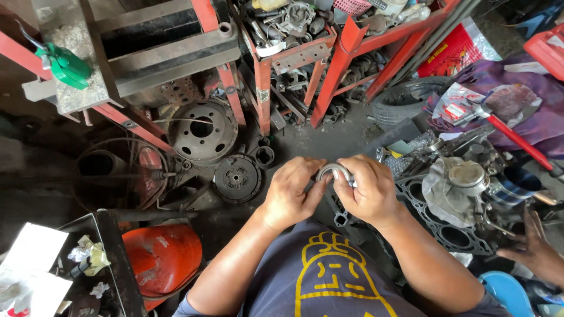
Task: The person cleans a small metal component with a white cloth, then uses a green oil can to lubricate the inside of an engine cylinder block. They subsequently lubricate a piston and install a piston ring onto it.
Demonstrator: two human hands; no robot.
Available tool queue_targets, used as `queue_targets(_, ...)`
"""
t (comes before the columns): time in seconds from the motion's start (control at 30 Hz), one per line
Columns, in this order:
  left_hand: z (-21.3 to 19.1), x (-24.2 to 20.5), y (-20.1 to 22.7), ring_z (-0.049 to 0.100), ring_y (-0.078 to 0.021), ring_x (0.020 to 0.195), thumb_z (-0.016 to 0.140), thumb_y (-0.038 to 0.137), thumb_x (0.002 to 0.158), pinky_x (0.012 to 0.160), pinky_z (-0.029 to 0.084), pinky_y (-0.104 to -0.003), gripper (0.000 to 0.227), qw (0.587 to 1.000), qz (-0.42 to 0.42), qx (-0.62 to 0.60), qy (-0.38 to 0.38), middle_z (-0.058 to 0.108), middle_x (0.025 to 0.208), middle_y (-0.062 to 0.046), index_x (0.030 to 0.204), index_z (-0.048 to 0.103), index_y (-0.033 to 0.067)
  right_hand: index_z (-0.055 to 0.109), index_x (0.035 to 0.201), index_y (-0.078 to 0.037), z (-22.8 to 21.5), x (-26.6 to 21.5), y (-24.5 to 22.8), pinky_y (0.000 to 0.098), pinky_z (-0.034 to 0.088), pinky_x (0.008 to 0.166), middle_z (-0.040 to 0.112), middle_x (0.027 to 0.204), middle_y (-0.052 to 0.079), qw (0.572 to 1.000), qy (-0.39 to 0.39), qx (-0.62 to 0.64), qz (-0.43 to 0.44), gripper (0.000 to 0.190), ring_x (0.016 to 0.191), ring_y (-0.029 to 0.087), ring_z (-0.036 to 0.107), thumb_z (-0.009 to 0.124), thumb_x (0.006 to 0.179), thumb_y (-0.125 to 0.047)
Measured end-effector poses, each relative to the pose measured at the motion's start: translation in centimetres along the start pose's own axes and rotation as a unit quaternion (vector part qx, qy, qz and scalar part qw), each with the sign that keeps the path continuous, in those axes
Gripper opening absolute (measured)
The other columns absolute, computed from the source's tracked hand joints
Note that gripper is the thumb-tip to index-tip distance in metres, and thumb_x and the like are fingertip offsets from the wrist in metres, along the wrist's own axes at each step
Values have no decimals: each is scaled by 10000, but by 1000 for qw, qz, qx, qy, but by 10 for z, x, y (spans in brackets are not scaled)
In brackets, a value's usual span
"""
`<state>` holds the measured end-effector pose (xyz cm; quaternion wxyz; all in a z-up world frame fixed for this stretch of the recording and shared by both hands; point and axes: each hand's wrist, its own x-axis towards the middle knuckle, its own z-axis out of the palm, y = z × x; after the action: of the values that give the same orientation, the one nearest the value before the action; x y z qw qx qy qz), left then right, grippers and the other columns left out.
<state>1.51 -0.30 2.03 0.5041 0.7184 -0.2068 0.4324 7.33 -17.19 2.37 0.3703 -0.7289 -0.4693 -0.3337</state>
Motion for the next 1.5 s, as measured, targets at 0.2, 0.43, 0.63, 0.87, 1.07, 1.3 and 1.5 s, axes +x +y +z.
queue_targets(0.2, 8, -1, -9, 663, -376, 648, 693, 66, 912, 549, 556, -423, 139, 997, 23, 74, -10, 663, 798, -190, 969, 690, -60, 690, 953, 57, 16, -21, 26, 431, 541, 539, 633, 765, 188, 1000, 19, -7, -12, 209, 584, 360, 635, 677, 948, -152)
queue_targets(0.43, -3, 4, -6, 655, -366, 683, 795, 162, 842, 589, 561, -436, 320, 995, -48, 58, -64, 635, 805, -164, 1067, 686, -37, 712, 1032, 48, -5, 10, 15, 346, 477, 474, 629, 679, 98, 982, -56, 129, 124, 149, 503, 239, 582, 680, 922, -48)
queue_targets(0.63, 14, -3, -5, 509, -140, 475, 601, 147, 1005, 421, 460, -265, 244, 670, -562, -477, 90, 490, 628, -86, 914, 639, -77, 715, 843, -52, -15, 48, 3, 413, 469, 579, 656, 587, 115, 881, -241, 184, 362, 56, 626, 133, 575, 716, 788, -61)
queue_targets(0.87, 15, -15, -6, 327, -116, 455, 465, 123, 1046, 423, 283, -232, 163, 610, -532, -571, 138, 387, 567, -79, 982, 545, -4, 676, 1175, -32, -6, 36, 5, 345, 501, 596, 639, 675, 82, 846, -238, 246, 408, 355, 654, 163, 597, 747, 829, -56)
queue_targets(1.07, 7, -24, -4, 314, -122, 477, 472, 135, 1050, 454, 280, -245, 172, 633, -496, -578, 140, 368, 575, -70, 1050, 564, -10, 628, 1181, 4, 0, 14, -21, 308, 495, 558, 626, 726, 106, 879, -157, 245, 379, 288, 631, 193, 592, 672, 897, 23)
queue_targets(1.3, 3, -46, -11, 363, -122, 513, 511, 207, 1057, 484, 322, -247, 259, 715, -456, -515, 124, 428, 577, -99, 1123, 630, -13, 585, 1184, -26, 13, -14, -53, 256, 442, 560, 659, 777, 78, 858, -108, 248, 438, 305, 654, 112, 576, 714, 916, -96)
queue_targets(1.5, -14, -53, -8, 350, -137, 536, 495, 228, 1065, 495, 307, -254, 302, 731, -452, -500, 104, 436, 589, -99, 1173, 644, -12, 531, 1239, -49, 24, -9, -69, 255, 437, 625, 603, 855, 67, 866, -42, 273, 417, 391, 765, 132, 562, 678, 878, -72)
